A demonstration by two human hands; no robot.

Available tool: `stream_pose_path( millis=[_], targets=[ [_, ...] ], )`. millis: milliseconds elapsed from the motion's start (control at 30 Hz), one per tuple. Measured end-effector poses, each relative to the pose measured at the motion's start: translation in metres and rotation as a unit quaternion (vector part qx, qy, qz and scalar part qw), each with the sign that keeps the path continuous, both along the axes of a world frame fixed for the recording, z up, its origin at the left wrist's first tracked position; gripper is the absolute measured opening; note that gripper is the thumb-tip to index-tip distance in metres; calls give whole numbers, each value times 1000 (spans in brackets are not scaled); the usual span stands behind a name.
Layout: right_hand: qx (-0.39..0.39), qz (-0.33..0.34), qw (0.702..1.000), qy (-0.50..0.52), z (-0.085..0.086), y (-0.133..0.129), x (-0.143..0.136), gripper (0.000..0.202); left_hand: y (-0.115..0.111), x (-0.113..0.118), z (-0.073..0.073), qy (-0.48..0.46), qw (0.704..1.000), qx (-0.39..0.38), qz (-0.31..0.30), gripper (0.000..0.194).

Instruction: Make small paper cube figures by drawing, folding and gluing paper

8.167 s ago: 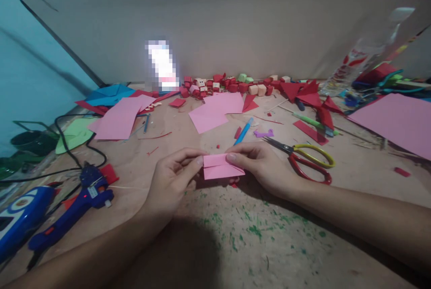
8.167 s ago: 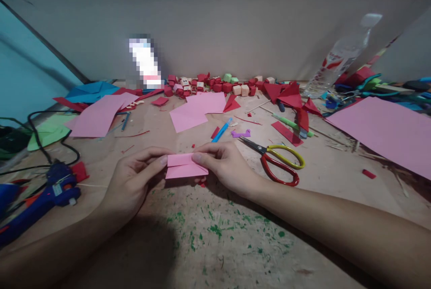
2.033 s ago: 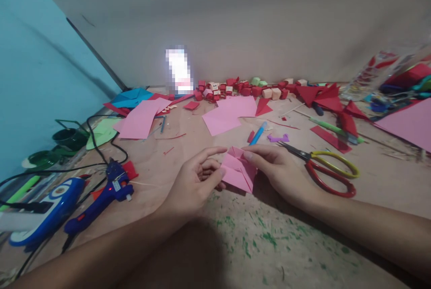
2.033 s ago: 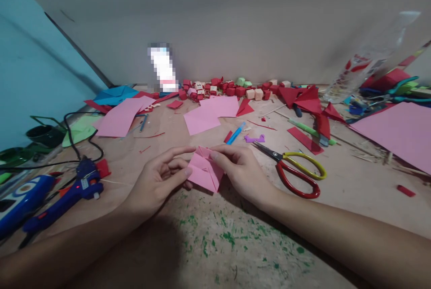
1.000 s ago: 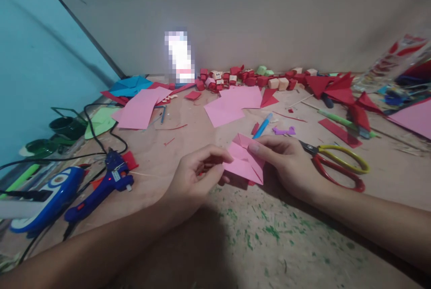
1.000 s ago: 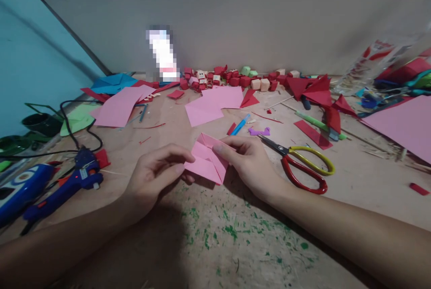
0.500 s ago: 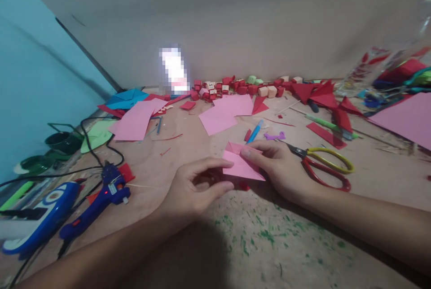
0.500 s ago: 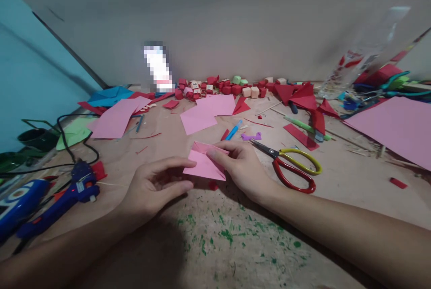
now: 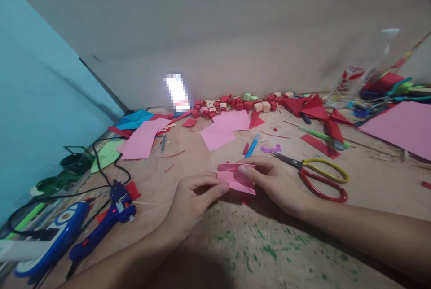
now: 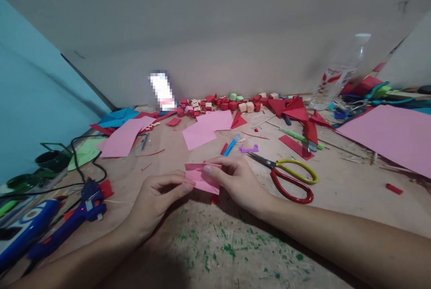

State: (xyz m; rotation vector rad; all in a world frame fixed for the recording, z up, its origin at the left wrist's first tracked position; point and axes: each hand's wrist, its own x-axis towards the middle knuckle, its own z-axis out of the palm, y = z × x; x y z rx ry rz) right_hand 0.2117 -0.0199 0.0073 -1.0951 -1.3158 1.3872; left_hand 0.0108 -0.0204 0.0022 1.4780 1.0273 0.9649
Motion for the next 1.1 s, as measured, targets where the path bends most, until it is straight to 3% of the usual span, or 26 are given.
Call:
stream_pose_path(
  millis=[167,267,333,700,867,967,1100],
  targets=[
    [-26,92,993,68,1,-2,4,35,1,-1,-1,-10,998,-26,53,15],
    [-55,135,985,97,2,-2,3,52,1,-1,-2,-19,996,-31,83,17],
    [-56,126,986,99,0,-2,1,58,1,-2,-3,-26,995,-34,91,18],
    [-106,63,988,92,-19,-3,-3,32,1,-1,-7,-71,990,-59,106,22],
    [-94,78,989,88,-16,-1,-1,28,4,-1,-6,-116,986,-88,85,40],
    [-102,82,987,96,-15,0,-1,28,6,-1,-6,-104,988,-100,61,27],
    [-111,89,983,119,-15,0,-2,26,6,1,-6,-95,988,-99,77,20]
  ],
)
